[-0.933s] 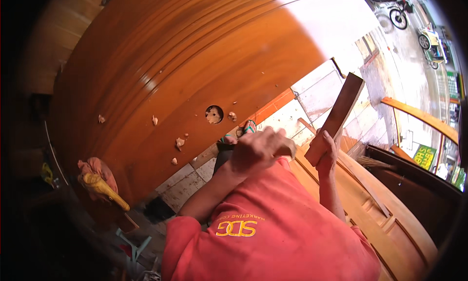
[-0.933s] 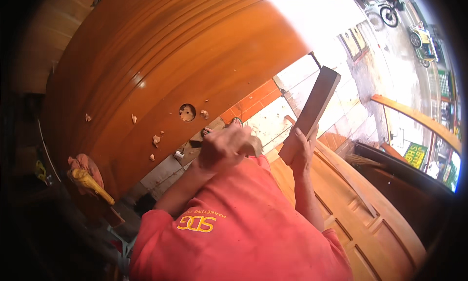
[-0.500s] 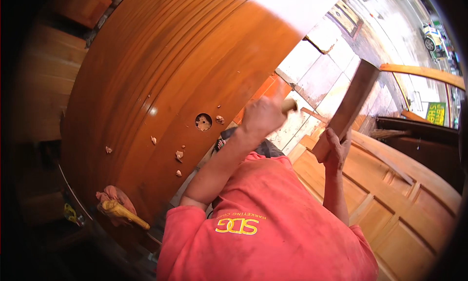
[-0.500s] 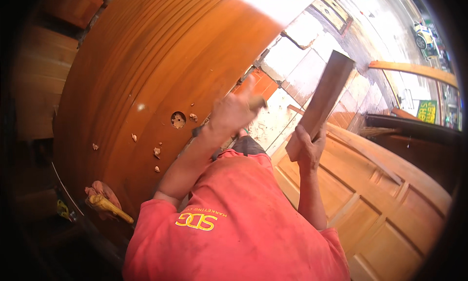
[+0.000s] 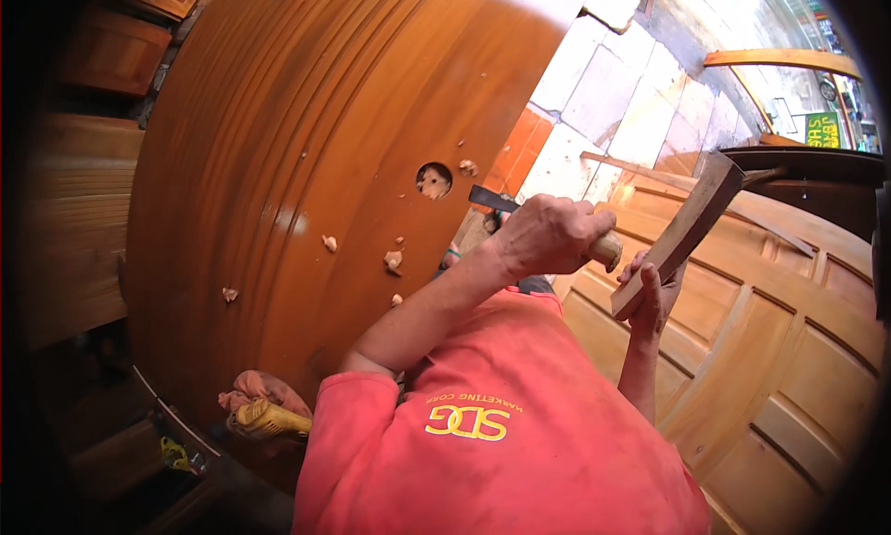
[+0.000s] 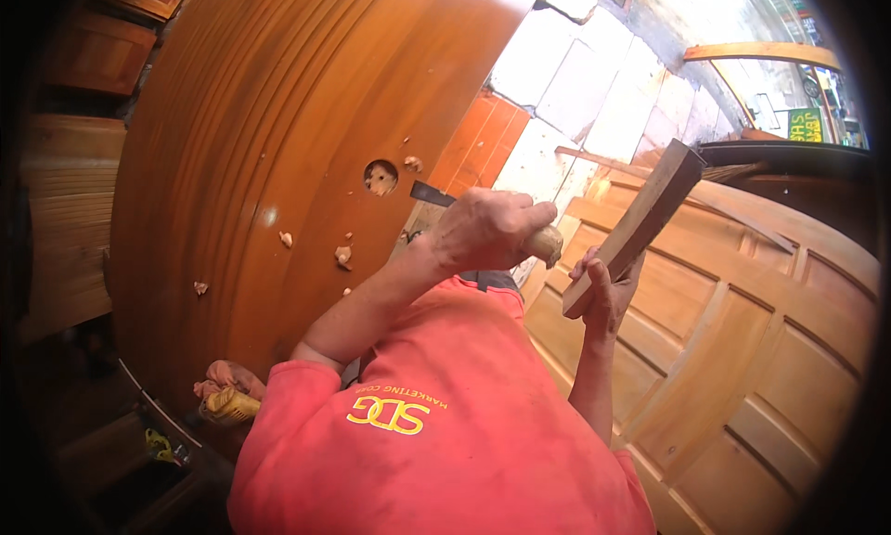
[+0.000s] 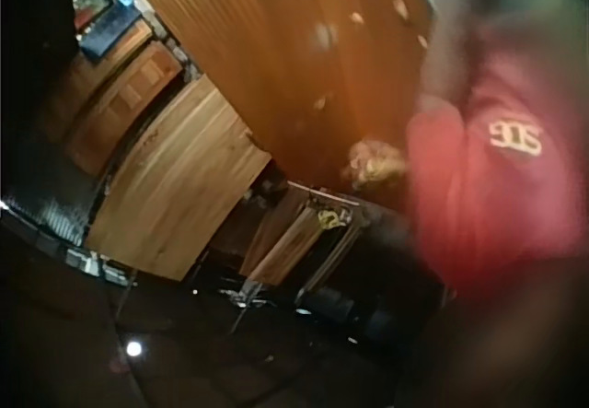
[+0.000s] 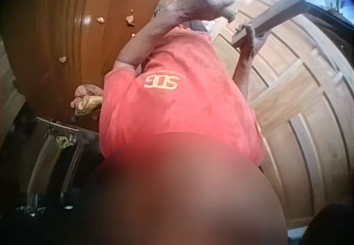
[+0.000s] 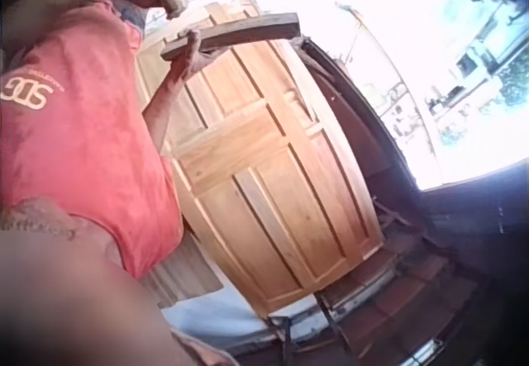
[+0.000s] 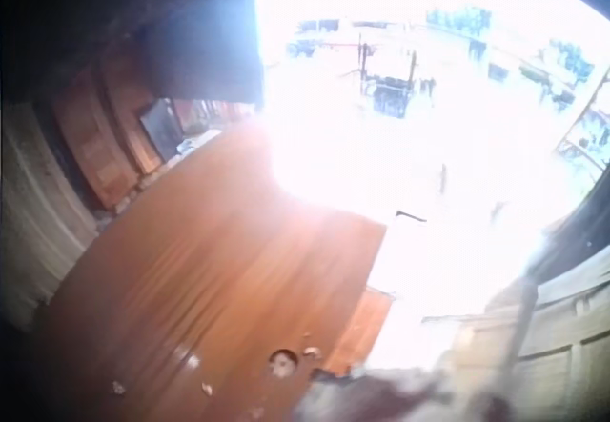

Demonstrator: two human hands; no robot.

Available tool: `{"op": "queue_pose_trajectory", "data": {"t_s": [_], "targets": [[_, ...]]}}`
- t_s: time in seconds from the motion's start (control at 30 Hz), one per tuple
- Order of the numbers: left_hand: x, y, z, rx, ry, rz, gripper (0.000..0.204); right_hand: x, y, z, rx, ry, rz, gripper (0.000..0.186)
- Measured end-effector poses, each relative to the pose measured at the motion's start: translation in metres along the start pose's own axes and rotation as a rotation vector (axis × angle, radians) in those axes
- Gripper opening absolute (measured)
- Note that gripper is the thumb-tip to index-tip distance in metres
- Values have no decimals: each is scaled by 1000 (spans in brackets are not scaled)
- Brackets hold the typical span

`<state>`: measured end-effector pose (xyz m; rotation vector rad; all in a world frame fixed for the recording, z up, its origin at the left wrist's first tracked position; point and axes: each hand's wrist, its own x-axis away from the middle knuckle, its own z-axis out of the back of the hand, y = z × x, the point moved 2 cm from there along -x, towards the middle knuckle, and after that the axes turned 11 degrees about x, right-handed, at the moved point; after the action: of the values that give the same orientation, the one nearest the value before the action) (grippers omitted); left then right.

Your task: Using a chisel and a wooden block as a mallet to carve a hole in a wooden surface.

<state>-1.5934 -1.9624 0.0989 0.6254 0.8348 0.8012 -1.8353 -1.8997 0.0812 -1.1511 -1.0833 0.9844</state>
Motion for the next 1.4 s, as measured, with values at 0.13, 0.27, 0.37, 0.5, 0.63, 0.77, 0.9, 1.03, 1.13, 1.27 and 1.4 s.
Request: {"op": "queue_pose_trajectory", "data": {"t_s": [0.13, 0.27, 0.37, 0.5, 0.63, 0.77, 0.9, 1.03, 1.13, 1.27, 1.4], "targets": [[16, -16, 9, -100, 114, -108, 29, 38, -8, -17, 123, 16, -18, 68], [19, -37, 16, -115, 159, -114, 31, 53, -8, -18, 168, 52, 16, 69], [22, -50, 23, -124, 205, -101, 34, 52, -14, -19, 163, 41, 49, 70], [21, -54, 27, -52, 191, -100, 33, 42, -24, -18, 175, 60, 141, 71], [25, -56, 26, -52, 181, -94, 33, 22, -39, -29, 84, 90, 255, 64], [26, -58, 24, -79, 161, -98, 32, 18, -16, -60, -133, 273, 261, 37], [21, -59, 18, -81, 106, -79, 29, 44, 73, -99, 293, 2, 164, 60], [27, -61, 23, -84, 92, -63, 30, 27, 33, -75, 471, -53, 199, 47], [30, -61, 23, -116, 70, -50, 31, 29, 11, -73, -68, 227, 134, 41], [27, -56, 18, -126, 28, -65, 30, 48, 89, -95, 262, 18, 204, 49], [38, -62, 20, -134, -26, -62, 28, 44, 38, -81, 438, 27, 215, 47]]}}
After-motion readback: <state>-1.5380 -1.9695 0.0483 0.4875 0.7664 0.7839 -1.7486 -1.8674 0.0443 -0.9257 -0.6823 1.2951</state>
